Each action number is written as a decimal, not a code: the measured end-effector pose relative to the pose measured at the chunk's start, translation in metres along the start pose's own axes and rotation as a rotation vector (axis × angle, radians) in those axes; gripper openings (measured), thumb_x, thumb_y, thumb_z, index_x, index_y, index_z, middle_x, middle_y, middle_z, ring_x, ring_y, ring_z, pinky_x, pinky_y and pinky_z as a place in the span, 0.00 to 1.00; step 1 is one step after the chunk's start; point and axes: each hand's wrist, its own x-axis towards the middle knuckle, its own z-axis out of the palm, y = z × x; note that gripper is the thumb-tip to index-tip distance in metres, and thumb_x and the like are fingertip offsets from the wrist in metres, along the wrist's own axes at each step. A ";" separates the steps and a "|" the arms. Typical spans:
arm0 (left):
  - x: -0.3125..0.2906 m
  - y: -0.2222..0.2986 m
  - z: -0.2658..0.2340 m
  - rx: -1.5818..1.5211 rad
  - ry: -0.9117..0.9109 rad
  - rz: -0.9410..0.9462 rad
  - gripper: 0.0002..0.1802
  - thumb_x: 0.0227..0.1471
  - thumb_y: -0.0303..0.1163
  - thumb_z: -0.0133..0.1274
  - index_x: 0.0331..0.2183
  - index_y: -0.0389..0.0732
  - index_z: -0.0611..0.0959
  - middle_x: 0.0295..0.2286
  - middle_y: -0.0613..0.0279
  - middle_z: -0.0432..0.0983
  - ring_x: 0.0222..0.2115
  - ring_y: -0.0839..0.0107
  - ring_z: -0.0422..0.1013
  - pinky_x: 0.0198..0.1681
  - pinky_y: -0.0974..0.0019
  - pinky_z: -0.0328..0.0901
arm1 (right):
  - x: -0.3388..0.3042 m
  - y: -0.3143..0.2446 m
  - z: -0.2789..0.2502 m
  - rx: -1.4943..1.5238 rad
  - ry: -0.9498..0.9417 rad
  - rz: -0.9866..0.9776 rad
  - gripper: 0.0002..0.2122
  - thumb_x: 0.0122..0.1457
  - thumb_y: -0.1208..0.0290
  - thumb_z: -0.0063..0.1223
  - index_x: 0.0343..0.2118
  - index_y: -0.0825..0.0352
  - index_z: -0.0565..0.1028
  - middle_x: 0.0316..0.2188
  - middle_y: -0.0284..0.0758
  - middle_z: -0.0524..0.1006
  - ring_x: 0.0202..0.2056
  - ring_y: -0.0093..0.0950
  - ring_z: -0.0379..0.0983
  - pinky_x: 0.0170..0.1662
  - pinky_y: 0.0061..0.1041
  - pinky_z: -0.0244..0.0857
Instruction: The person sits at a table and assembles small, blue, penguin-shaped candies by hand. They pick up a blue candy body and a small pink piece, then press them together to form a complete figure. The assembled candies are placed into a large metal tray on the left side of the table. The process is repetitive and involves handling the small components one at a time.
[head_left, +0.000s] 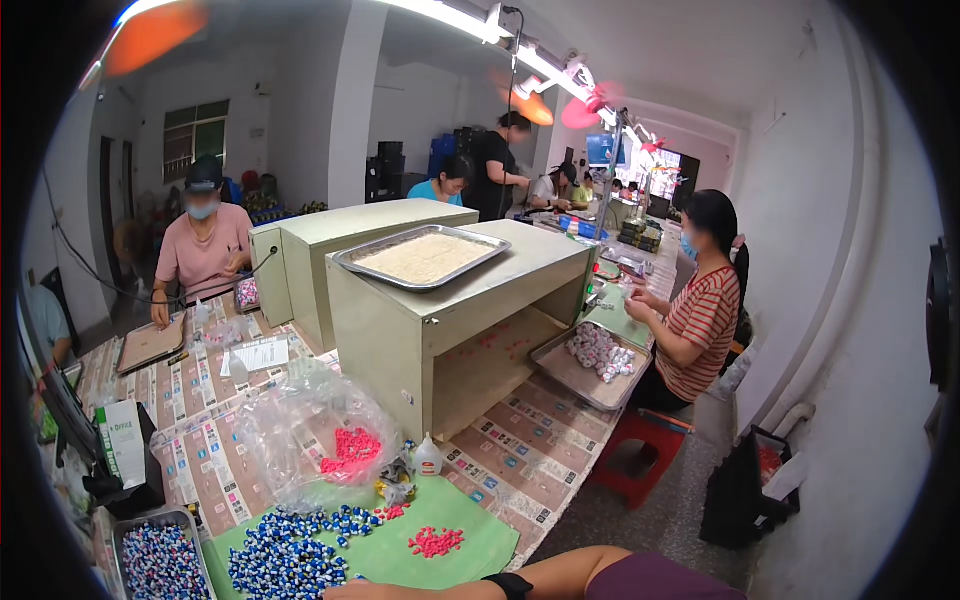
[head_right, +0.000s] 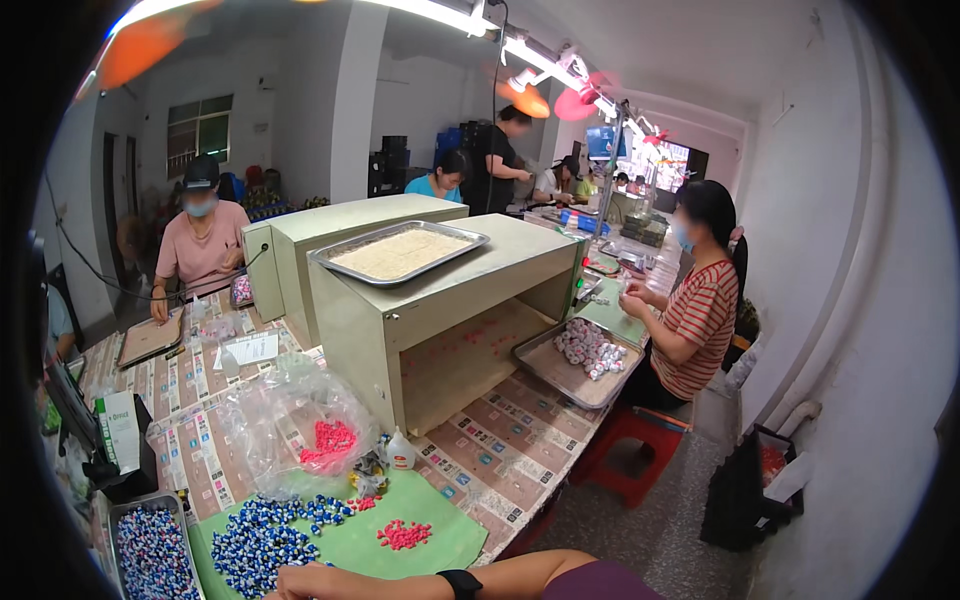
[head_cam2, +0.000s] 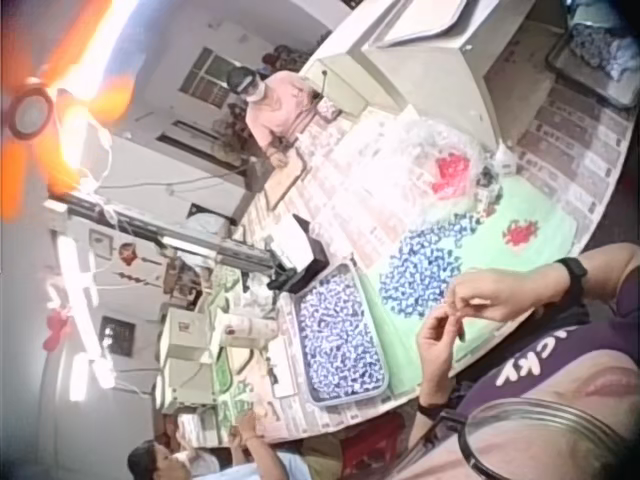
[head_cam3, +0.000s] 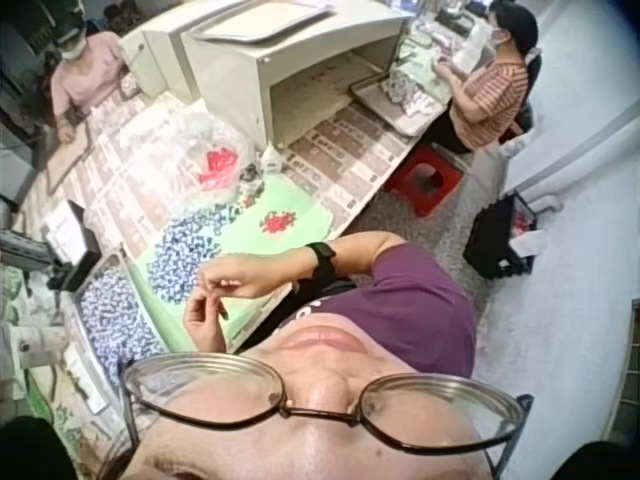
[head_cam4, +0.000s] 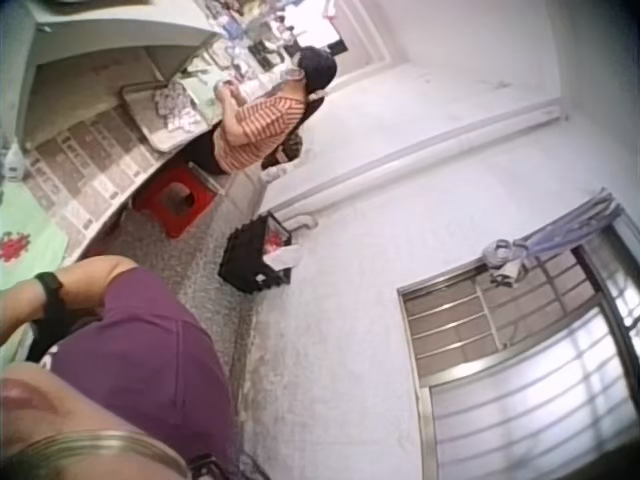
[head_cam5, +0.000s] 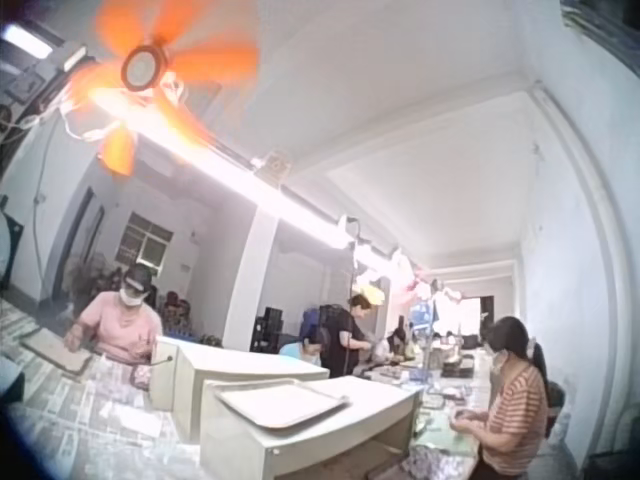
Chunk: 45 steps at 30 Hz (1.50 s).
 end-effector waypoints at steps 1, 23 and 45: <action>0.000 0.000 0.000 0.011 -0.012 -0.014 0.03 0.59 0.27 0.54 0.32 0.39 0.79 0.23 0.70 0.70 0.20 0.83 0.62 0.23 0.78 0.57 | 0.001 -0.004 -0.005 -0.019 -0.034 0.000 0.06 0.59 0.79 0.50 0.27 0.67 0.67 0.28 0.37 0.68 0.28 0.36 0.66 0.32 0.31 0.61; 0.001 -0.002 -0.008 -0.080 -0.162 -0.265 0.07 0.59 0.29 0.54 0.36 0.36 0.81 0.28 0.66 0.76 0.20 0.83 0.63 0.22 0.78 0.57 | -0.001 -0.002 -0.020 -0.164 -0.257 0.097 0.03 0.56 0.79 0.50 0.28 0.68 0.68 0.26 0.42 0.69 0.28 0.42 0.68 0.32 0.34 0.63; -0.001 0.002 -0.015 0.069 0.090 -0.162 0.17 0.56 0.20 0.54 0.48 0.33 0.78 0.42 0.56 0.77 0.39 0.72 0.74 0.44 0.67 0.70 | -0.018 0.014 -0.054 -0.233 -0.024 0.226 0.07 0.49 0.87 0.46 0.26 0.68 0.62 0.24 0.37 0.63 0.26 0.36 0.61 0.31 0.32 0.57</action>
